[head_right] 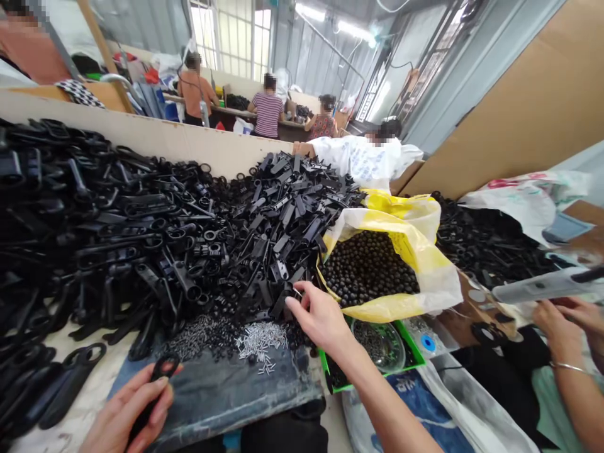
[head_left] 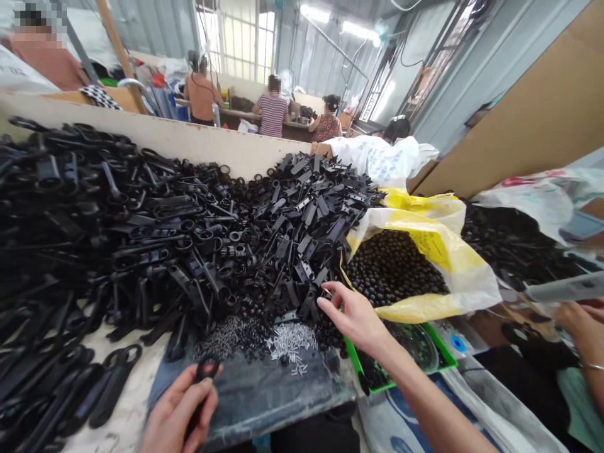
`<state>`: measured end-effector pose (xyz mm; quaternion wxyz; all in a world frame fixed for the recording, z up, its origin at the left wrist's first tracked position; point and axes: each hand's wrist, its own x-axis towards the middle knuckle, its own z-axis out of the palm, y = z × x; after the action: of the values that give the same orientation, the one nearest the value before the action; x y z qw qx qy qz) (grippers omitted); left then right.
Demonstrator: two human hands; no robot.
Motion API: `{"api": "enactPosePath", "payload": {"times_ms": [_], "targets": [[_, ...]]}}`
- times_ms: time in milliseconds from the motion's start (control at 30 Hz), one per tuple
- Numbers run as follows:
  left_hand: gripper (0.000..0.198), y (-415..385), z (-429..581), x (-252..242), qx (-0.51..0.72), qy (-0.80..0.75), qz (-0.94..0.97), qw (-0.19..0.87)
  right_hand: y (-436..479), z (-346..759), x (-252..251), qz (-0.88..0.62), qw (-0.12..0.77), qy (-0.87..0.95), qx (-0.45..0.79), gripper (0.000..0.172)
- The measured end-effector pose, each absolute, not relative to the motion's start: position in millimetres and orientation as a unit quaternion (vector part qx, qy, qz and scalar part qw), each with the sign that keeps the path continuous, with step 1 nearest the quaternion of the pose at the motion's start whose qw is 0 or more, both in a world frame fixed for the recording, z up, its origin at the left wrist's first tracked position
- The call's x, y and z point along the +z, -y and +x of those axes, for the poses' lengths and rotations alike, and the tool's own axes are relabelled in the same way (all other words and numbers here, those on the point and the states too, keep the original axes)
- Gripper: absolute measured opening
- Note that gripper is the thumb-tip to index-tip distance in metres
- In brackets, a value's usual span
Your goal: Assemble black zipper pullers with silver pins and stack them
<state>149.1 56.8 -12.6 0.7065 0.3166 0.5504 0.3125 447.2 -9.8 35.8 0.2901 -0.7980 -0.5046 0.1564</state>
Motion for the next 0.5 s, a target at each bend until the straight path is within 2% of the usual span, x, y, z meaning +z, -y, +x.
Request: {"api": "enactPosePath", "payload": {"times_ms": [67,200,300,400,433,500], "targets": [[0.053,-49,166,-9,0.313,-0.521,0.283,0.742,-12,459,23,-0.804,0.298,0.491,0.154,0.03],[0.05,-43,189,-11,0.289,-0.454,0.219,0.814,-27,467,2,-0.796,0.34,0.468,0.178,0.019],[0.041,-45,191,-16,0.275,-0.42,0.186,0.845,-13,463,-3,-0.782,0.395,0.441,0.195,0.027],[0.037,-43,191,-18,0.281,-0.409,0.163,0.853,11,439,-1,-0.761,0.471,0.398,0.203,0.046],[0.037,-41,191,-18,0.281,-0.408,0.159,0.854,18,425,0,-0.74,0.518,0.372,0.214,0.047],[0.039,-37,193,-17,0.277,-0.397,0.151,0.862,27,395,1,-0.699,0.577,0.372,0.199,0.038]]}}
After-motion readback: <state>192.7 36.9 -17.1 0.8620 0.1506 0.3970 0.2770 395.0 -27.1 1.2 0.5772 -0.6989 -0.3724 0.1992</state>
